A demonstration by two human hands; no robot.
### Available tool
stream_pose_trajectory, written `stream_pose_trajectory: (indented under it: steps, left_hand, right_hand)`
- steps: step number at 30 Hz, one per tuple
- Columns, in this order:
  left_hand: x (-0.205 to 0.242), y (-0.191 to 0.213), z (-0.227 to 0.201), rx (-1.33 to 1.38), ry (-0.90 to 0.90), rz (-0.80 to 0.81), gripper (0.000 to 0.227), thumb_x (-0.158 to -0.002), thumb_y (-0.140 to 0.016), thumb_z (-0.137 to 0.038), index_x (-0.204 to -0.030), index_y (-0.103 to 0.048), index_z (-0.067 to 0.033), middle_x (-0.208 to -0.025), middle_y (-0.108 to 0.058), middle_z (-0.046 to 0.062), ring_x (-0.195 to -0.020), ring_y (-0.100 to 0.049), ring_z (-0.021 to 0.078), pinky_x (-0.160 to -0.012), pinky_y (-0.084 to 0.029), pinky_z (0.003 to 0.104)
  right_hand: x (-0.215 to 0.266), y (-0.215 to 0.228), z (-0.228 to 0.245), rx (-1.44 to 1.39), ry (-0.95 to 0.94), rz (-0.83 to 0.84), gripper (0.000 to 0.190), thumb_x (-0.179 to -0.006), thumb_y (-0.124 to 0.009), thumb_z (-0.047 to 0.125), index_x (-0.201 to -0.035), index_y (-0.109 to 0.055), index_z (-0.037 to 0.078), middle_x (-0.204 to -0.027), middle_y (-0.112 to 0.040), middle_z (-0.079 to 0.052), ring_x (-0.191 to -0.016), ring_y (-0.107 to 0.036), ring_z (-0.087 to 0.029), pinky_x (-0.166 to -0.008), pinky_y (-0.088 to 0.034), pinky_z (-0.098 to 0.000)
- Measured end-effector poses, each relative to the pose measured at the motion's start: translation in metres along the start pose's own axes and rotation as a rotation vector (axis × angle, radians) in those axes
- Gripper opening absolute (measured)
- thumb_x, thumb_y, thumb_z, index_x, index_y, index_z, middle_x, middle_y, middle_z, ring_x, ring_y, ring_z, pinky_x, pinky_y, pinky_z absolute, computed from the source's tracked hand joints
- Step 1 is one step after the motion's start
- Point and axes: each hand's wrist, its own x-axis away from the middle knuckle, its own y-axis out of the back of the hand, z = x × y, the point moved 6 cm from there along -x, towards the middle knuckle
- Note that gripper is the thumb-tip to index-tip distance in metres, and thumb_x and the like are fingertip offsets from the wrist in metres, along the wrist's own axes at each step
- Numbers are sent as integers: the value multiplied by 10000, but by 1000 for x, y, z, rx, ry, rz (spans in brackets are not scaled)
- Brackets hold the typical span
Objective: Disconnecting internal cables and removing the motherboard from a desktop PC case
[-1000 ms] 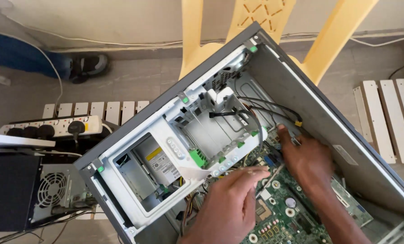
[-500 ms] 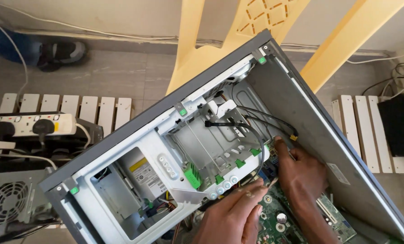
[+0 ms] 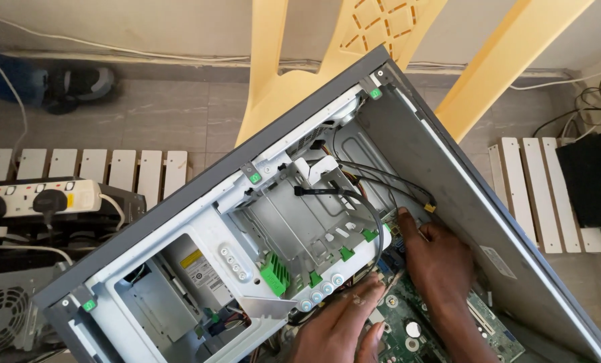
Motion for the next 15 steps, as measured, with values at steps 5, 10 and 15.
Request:
stream_pose_trajectory:
  steps: [5,10,15]
  left_hand:
    - [0,9,-14,-55,-102,-64,377,-958,-587,-197,-1316,-665,-106,-1340,-723,90,-1170,-745,229,-937,-590,338]
    - [-1,23,-24,-110,-387,238,148,-1044,-595,-249,-994,-674,-134,-1064,-742,9,-1154,-750,195,-889,-634,335]
    - [0,53,2,-303,-350,131,211,-904,-778,-301,-1044,-768,-144,-1038,-783,-16,-1051,-774,126,-938,-623,296]
  right_hand:
    - [4,3,-9,24,334,-144,543,-951,-610,522,-1196,-698,46,-1157,-750,-189,-1046,-715,-396,-894,-543,-518]
    - [37,6,20,188,868,-183,480,-843,-650,60,-1297,-653,217,-1367,-583,-157,-1123,-611,-444,-903,-573,-640]
    - [25,0,17,236,909,-68,411,-854,-573,31,-1230,-702,136,-1405,-557,-188,-1163,-574,-475,-909,-526,-676]
